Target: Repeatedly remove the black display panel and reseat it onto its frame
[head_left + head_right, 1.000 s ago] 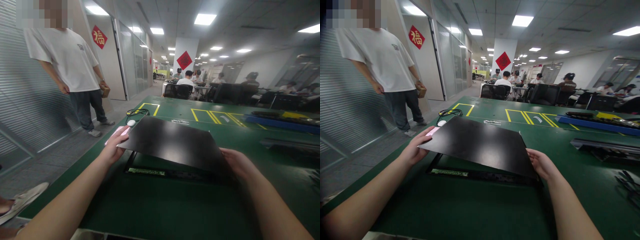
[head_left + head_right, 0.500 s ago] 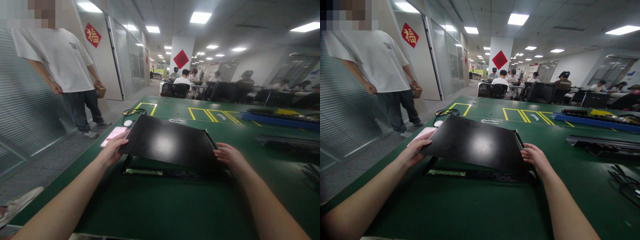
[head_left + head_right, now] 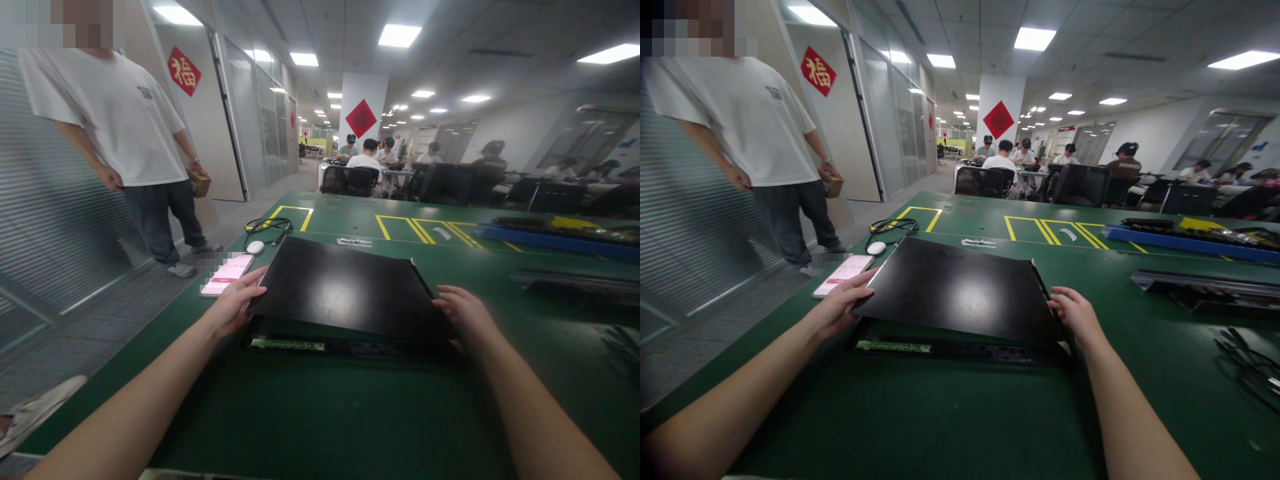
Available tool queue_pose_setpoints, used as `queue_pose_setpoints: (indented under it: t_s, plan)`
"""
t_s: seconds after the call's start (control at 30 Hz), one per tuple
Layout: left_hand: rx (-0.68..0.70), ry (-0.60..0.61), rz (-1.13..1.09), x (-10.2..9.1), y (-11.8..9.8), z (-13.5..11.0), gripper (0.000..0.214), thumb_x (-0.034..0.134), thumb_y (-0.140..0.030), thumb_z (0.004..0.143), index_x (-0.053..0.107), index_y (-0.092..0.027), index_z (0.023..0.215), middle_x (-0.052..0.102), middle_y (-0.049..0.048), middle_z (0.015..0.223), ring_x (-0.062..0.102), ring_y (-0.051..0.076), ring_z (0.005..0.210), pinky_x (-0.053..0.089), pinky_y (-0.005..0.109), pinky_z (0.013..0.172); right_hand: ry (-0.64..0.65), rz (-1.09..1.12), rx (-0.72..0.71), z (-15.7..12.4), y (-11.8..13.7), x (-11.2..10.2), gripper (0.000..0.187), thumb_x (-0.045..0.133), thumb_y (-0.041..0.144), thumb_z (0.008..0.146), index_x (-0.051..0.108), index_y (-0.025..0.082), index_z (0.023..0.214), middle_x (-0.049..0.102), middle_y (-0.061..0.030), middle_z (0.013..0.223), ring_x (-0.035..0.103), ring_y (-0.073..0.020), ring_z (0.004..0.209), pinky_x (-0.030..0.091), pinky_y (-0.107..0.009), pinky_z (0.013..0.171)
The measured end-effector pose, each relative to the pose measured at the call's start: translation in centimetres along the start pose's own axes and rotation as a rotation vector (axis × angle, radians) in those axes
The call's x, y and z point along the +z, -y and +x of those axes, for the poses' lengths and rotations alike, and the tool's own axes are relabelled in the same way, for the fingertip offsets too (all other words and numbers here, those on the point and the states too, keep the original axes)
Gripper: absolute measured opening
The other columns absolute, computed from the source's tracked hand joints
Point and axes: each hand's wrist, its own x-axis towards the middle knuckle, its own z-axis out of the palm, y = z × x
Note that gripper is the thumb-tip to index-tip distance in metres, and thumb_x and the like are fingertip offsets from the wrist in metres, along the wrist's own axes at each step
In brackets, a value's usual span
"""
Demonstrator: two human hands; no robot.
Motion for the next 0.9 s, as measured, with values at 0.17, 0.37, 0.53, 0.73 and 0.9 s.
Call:
queue_pose_setpoints:
  t_s: [0.17,0.37,0.53,0.73,0.9]
  plan:
    - [-0.01,0.03,-0.009,-0.23,0.4,0.2,0.061,0.077,-0.007,0.063,0.071,-0.017,0.123,0.08,0.0106,0.108,0.077,0.023,0.087,0.06,0.024,0.067,-0.022,-0.036,-0.009,0.27,-0.3,0.01,0.046,0.069,0.037,0.065,0.072,0.017,0.106,0.075,-0.0094,0.078,0.058,-0.0166,0.058,0.038,-0.027,0.052]
    - [-0.022,0.014,0.009,-0.36,0.64,0.33,0.061,0.077,-0.008,0.064,0.07,-0.015,0.124,0.079,0.012,0.109,0.077,0.023,0.086,0.06,0.024,0.065,-0.008,-0.09,-0.033,0.12,-0.48,0.11,0.045,0.068,0.038,0.065,0.072,0.018,0.105,0.075,-0.01,0.082,0.067,-0.0236,0.075,0.046,-0.032,0.062]
    - [-0.03,0.02,0.009,-0.21,0.79,0.26,0.062,0.077,-0.007,0.064,0.07,-0.016,0.125,0.08,0.0111,0.107,0.076,0.024,0.091,0.06,0.026,0.069,-0.009,-0.244,-0.063,0.05,-0.55,0.0,0.043,0.067,0.037,0.067,0.073,0.021,0.106,0.073,-0.0076,0.08,0.066,-0.024,0.073,0.046,-0.032,0.059]
    - [-0.054,0.024,-0.007,-0.11,0.8,0.27,0.059,0.077,-0.005,0.065,0.07,-0.015,0.123,0.079,0.0107,0.108,0.077,0.024,0.091,0.06,0.027,0.072,-0.017,-0.372,-0.091,0.33,-0.74,-0.08,0.041,0.066,0.038,0.069,0.075,0.023,0.106,0.072,-0.0068,0.079,0.065,-0.0233,0.068,0.045,-0.032,0.057]
    - [-0.049,0.032,-0.009,-0.2,0.89,0.34,0.058,0.077,-0.005,0.066,0.07,-0.015,0.122,0.079,0.0104,0.11,0.077,0.023,0.091,0.06,0.026,0.072,-0.004,-0.4,-0.11,0.33,-0.76,0.07,0.039,0.067,0.039,0.07,0.075,0.023,0.105,0.073,-0.0068,0.082,0.065,-0.0228,0.069,0.045,-0.032,0.058]
